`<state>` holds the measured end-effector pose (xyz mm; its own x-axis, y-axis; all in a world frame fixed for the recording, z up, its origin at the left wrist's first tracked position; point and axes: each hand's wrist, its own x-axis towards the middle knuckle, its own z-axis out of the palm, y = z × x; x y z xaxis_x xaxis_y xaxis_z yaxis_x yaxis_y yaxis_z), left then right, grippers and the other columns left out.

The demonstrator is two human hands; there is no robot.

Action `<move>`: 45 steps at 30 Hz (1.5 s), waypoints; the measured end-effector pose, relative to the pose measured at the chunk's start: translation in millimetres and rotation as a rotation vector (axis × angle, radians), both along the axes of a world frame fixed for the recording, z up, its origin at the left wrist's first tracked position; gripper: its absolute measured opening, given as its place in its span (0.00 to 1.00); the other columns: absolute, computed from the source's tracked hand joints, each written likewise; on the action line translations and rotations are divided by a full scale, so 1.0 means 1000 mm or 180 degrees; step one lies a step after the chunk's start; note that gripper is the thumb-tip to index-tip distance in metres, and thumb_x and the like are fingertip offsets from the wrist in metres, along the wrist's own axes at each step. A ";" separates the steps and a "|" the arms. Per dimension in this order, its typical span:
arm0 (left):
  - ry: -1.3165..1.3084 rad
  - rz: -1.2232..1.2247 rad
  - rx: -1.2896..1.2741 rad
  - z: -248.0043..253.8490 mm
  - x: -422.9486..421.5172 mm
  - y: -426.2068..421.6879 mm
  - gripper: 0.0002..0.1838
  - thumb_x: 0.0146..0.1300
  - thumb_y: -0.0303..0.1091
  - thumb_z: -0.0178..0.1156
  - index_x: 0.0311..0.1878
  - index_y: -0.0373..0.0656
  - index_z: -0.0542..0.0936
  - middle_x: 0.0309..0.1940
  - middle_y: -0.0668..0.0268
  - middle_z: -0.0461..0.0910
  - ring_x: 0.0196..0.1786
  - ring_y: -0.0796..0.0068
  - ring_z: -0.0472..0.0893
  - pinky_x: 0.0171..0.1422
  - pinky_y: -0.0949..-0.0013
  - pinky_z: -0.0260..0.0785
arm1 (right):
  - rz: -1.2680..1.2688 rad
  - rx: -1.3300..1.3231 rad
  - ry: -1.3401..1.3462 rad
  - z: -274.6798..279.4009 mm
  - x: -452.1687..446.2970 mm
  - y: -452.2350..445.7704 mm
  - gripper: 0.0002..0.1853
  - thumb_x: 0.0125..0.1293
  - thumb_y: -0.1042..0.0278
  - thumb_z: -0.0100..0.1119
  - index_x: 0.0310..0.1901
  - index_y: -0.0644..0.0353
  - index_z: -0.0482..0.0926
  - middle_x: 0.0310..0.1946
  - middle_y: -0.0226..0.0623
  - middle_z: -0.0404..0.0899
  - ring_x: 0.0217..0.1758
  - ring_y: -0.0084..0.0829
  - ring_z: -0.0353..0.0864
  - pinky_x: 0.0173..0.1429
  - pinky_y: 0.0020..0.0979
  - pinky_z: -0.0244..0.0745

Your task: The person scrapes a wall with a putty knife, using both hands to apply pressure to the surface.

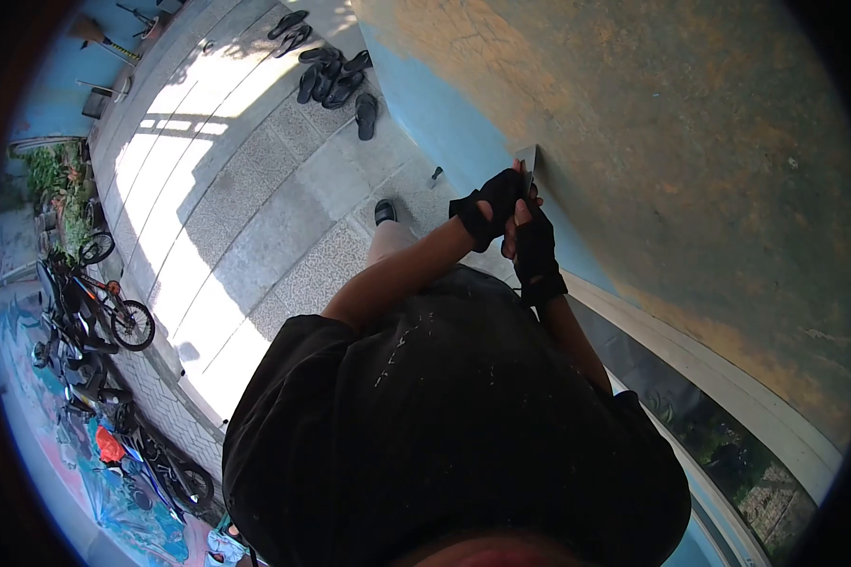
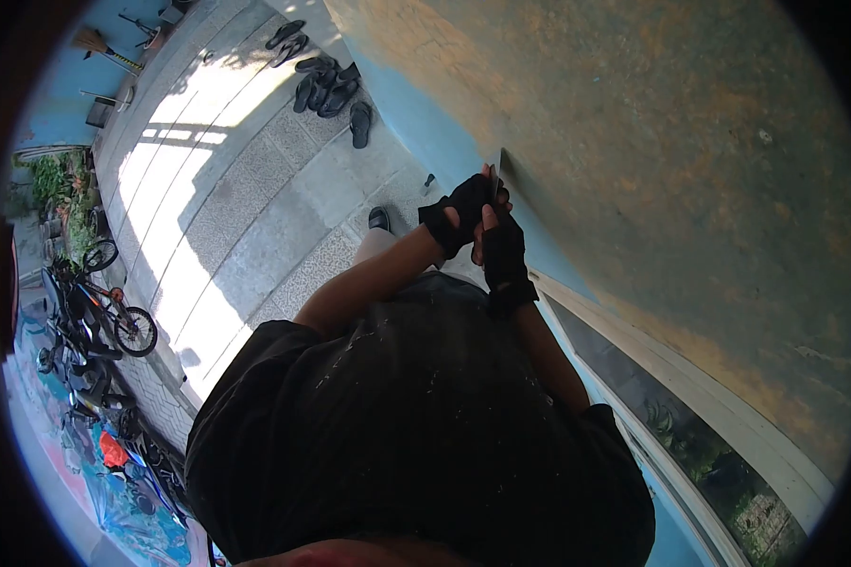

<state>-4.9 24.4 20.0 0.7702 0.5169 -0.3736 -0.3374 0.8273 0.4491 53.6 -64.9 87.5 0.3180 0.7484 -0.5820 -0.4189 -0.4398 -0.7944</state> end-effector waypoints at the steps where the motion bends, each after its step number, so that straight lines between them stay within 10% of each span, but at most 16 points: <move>1: -0.0021 0.0070 -0.0222 0.000 -0.001 -0.001 0.26 0.72 0.62 0.41 0.46 0.46 0.69 0.35 0.66 0.74 0.45 0.67 0.76 0.45 0.62 0.73 | -0.0007 0.0017 0.0014 0.000 -0.001 -0.002 0.21 0.72 0.48 0.51 0.26 0.55 0.69 0.14 0.26 0.64 0.11 0.21 0.63 0.15 0.26 0.57; 14: -0.0926 -0.0678 -0.0973 0.009 -0.021 0.011 0.26 0.73 0.57 0.42 0.56 0.42 0.67 0.56 0.50 0.74 0.63 0.52 0.72 0.65 0.49 0.68 | -0.0343 0.0472 0.0389 0.005 -0.026 -0.005 0.23 0.73 0.40 0.44 0.31 0.52 0.68 0.16 0.24 0.63 0.12 0.19 0.60 0.16 0.23 0.56; 31: -0.0461 -0.0507 -0.0819 -0.002 -0.012 0.022 0.27 0.72 0.61 0.43 0.46 0.42 0.70 0.38 0.57 0.77 0.54 0.55 0.77 0.58 0.50 0.72 | -0.0526 0.0321 0.0066 0.010 -0.033 0.014 0.20 0.73 0.44 0.46 0.33 0.53 0.71 0.14 0.24 0.64 0.11 0.22 0.63 0.15 0.26 0.57; 42: 0.0053 -0.0695 -0.0966 -0.017 -0.005 0.037 0.27 0.73 0.60 0.41 0.27 0.48 0.69 0.25 0.65 0.71 0.39 0.60 0.74 0.46 0.56 0.70 | -0.0433 0.0294 -0.2397 -0.052 -0.035 0.027 0.15 0.73 0.50 0.49 0.42 0.52 0.76 0.19 0.23 0.71 0.14 0.18 0.68 0.17 0.23 0.60; 45: -0.0109 -0.0629 -0.0729 -0.018 -0.008 0.030 0.27 0.73 0.60 0.40 0.27 0.48 0.69 0.24 0.65 0.70 0.39 0.60 0.74 0.46 0.56 0.70 | -0.0550 -0.0255 -0.1184 -0.035 -0.035 0.019 0.16 0.73 0.50 0.49 0.39 0.55 0.77 0.20 0.24 0.72 0.15 0.18 0.70 0.18 0.23 0.61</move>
<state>-12.6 53.9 2.4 0.8616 0.2610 -0.4353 -0.1714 0.9569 0.2344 18.3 -45.7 52.4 0.6343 0.6227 -0.4582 -0.1829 -0.4549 -0.8715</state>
